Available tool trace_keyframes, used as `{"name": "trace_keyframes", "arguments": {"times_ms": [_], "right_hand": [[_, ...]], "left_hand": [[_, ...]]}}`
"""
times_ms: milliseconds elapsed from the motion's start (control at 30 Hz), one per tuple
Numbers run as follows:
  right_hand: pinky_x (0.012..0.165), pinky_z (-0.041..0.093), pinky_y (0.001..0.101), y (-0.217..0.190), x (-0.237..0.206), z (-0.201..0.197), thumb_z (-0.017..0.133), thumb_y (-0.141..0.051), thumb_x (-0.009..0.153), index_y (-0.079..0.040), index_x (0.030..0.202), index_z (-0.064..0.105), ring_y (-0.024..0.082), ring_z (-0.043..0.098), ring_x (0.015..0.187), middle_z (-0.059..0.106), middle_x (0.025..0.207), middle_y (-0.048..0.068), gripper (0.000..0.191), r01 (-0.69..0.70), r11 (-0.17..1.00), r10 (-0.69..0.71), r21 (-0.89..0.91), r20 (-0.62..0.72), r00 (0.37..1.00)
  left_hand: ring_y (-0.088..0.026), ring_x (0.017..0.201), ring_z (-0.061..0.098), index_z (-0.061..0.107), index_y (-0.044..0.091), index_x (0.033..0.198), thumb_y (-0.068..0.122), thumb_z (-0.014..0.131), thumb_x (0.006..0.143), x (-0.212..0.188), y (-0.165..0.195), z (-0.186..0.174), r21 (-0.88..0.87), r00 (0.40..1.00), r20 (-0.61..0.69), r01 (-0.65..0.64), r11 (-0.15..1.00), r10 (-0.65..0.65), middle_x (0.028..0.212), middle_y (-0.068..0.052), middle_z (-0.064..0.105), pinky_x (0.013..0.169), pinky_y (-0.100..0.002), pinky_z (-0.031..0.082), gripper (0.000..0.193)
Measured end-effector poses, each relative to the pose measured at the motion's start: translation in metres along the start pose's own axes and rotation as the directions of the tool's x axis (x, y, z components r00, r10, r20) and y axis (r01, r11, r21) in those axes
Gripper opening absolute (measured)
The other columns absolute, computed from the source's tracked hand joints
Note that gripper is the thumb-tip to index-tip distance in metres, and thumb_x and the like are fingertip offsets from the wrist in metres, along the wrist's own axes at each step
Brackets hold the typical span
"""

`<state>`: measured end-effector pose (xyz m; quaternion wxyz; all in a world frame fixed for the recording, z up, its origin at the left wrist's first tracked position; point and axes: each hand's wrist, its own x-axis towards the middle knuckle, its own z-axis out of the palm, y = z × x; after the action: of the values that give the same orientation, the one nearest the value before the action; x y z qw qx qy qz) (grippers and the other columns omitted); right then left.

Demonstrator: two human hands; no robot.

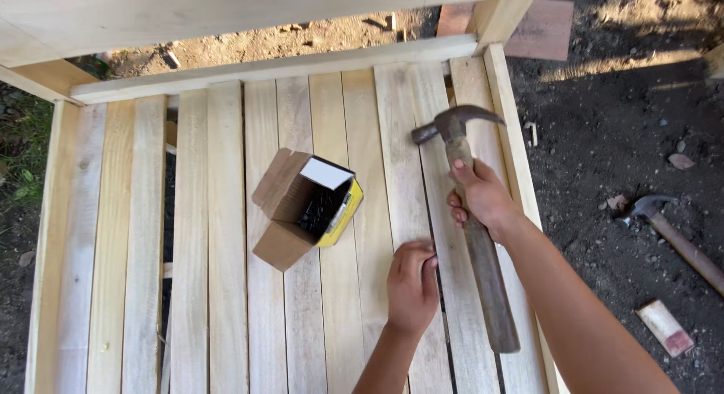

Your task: The person takes nails from a cardboard nail box and hammers them into the wooden slats of an outdoor frame structure, placing each nail on a slat and driving it in with a claw hammer, repeating this across different slats.

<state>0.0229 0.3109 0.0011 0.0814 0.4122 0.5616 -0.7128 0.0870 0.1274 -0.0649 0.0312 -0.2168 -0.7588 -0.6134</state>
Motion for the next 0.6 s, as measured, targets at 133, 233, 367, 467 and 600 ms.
{"name": "trace_keyframes", "arguments": {"times_ms": [133, 233, 367, 467, 600], "right_hand": [[0.045, 0.04, 0.0354, 0.002, 0.002, -0.004, 0.046, -0.045, 0.106, -0.011, 0.107, 0.049, 0.015, 0.04, 0.044, 0.05, 0.065, 0.007, 0.034, -0.042, 0.991, 0.036, 0.127, 0.043, 0.998], [0.046, 0.042, 0.0363, -0.006, -0.006, -0.014, 0.049, -0.044, 0.105, -0.011, 0.107, 0.047, 0.016, 0.043, 0.045, 0.049, 0.066, 0.006, 0.033, -0.024, 1.0, 0.024, -0.001, -0.036, 0.999], [0.043, 0.041, 0.0359, -0.021, -0.024, -0.03, 0.047, -0.043, 0.106, -0.012, 0.108, 0.046, 0.014, 0.042, 0.044, 0.049, 0.067, 0.005, 0.031, 0.108, 0.993, -0.099, 0.039, -0.177, 0.979], [0.041, 0.042, 0.0346, -0.03, -0.035, -0.025, 0.046, -0.042, 0.106, -0.012, 0.108, 0.047, 0.013, 0.044, 0.043, 0.05, 0.066, 0.004, 0.029, 0.152, 0.984, -0.133, 0.092, -0.185, 0.974], [0.04, 0.041, 0.0354, -0.045, -0.025, 0.0, 0.049, -0.039, 0.105, -0.011, 0.109, 0.046, 0.014, 0.044, 0.043, 0.048, 0.062, 0.003, 0.028, 0.283, 0.958, -0.287, -0.053, -0.122, 0.95]], "left_hand": [[-0.04, 0.114, 0.065, 0.054, 0.003, 0.101, -0.002, 0.061, 0.097, 0.02, 0.0, 0.022, 0.091, 0.985, 0.175, -0.031, 0.995, 0.015, 0.129, -0.019, 0.064, 0.09, -0.045, 0.054, 0.01], [-0.039, 0.11, 0.066, 0.052, 0.002, 0.102, -0.002, 0.056, 0.098, 0.028, -0.003, 0.03, 0.113, 0.982, 0.105, 0.143, 0.983, -0.155, 0.13, -0.016, 0.063, 0.085, -0.041, 0.056, 0.007], [-0.036, 0.107, 0.066, 0.053, 0.002, 0.101, -0.005, 0.055, 0.097, 0.029, -0.008, 0.034, 0.022, 0.994, 0.031, 0.102, 0.995, -0.102, 0.125, -0.017, 0.065, 0.089, -0.041, 0.056, 0.008], [-0.034, 0.105, 0.068, 0.054, 0.002, 0.1, -0.005, 0.054, 0.097, 0.025, -0.005, 0.031, -0.046, 0.98, 0.056, 0.193, 0.98, -0.191, 0.124, -0.016, 0.066, 0.088, -0.041, 0.057, 0.007], [-0.04, 0.129, 0.059, 0.051, 0.002, 0.1, -0.006, 0.056, 0.096, 0.036, -0.006, 0.03, 0.074, 1.0, -0.012, -0.026, 0.997, 0.027, 0.137, -0.02, 0.061, 0.111, -0.052, 0.044, 0.01]]}}
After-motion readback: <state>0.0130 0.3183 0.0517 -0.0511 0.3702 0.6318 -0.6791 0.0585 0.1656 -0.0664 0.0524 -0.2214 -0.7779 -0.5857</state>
